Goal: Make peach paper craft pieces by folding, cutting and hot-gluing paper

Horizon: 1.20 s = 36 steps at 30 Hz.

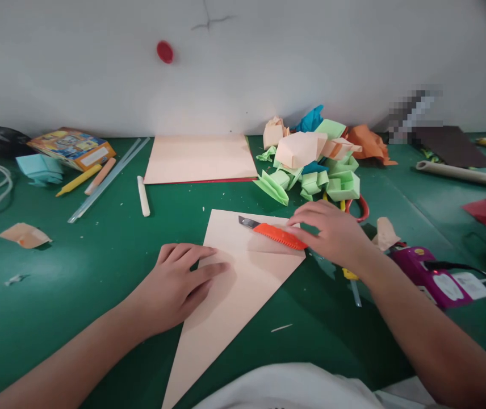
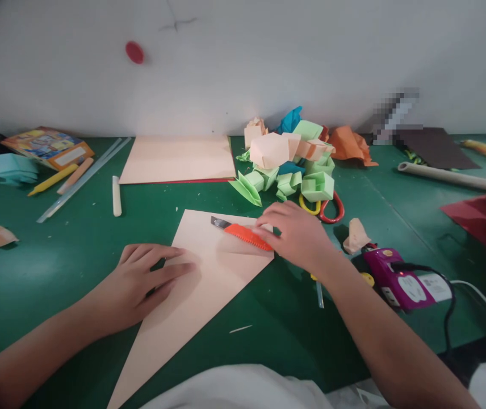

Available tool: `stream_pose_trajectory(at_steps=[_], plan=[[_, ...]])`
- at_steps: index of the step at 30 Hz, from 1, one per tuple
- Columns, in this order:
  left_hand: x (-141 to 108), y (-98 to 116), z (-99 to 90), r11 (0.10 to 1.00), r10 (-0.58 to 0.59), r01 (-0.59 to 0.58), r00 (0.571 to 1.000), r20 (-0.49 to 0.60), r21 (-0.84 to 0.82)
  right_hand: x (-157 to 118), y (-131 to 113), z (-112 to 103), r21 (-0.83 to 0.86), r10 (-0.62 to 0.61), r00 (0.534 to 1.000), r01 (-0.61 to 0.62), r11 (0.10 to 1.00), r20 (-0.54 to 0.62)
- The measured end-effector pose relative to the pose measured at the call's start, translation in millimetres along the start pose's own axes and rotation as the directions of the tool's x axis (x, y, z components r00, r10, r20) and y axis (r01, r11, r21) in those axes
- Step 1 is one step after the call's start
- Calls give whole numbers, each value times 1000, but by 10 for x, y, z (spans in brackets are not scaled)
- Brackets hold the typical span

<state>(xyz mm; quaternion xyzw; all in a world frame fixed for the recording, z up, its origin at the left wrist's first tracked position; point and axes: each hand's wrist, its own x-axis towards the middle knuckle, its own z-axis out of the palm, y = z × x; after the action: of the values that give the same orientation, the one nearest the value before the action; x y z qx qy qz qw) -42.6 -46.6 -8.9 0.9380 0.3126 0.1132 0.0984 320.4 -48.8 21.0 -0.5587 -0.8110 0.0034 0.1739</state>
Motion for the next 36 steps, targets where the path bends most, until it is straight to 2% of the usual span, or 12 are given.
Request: stream_pose_trajectory(at_steps=[4, 9, 14, 20, 26, 30, 36], plan=[[0, 15, 6, 1000, -18, 18, 999, -26, -7, 16, -207, 114, -42, -94, 996, 94, 995, -3], [2, 20, 8, 1000, -12, 12, 1000, -20, -7, 29, -321, 147, -130, -118, 992, 113, 985, -35], [-2, 18, 11, 1000, -25, 25, 1000, -13, 5, 36, -349, 131, -184, -118, 993, 121, 975, 25], [3, 2, 0, 1000, -7, 7, 1000, 9, 12, 12, -187, 36, 10, 16, 999, -16, 1000, -34], [7, 5, -4, 1000, -10, 10, 1000, 12, 1, -9, -44, -131, 90, 152, 978, -140, 986, -145], [8, 13, -10, 1000, -18, 18, 1000, 3, -12, -9, 106, -188, 89, 232, 949, -217, 972, -212], [7, 10, -5, 1000, -14, 14, 1000, -13, 0, -74, 444, -304, 47, 315, 862, -324, 945, -397]])
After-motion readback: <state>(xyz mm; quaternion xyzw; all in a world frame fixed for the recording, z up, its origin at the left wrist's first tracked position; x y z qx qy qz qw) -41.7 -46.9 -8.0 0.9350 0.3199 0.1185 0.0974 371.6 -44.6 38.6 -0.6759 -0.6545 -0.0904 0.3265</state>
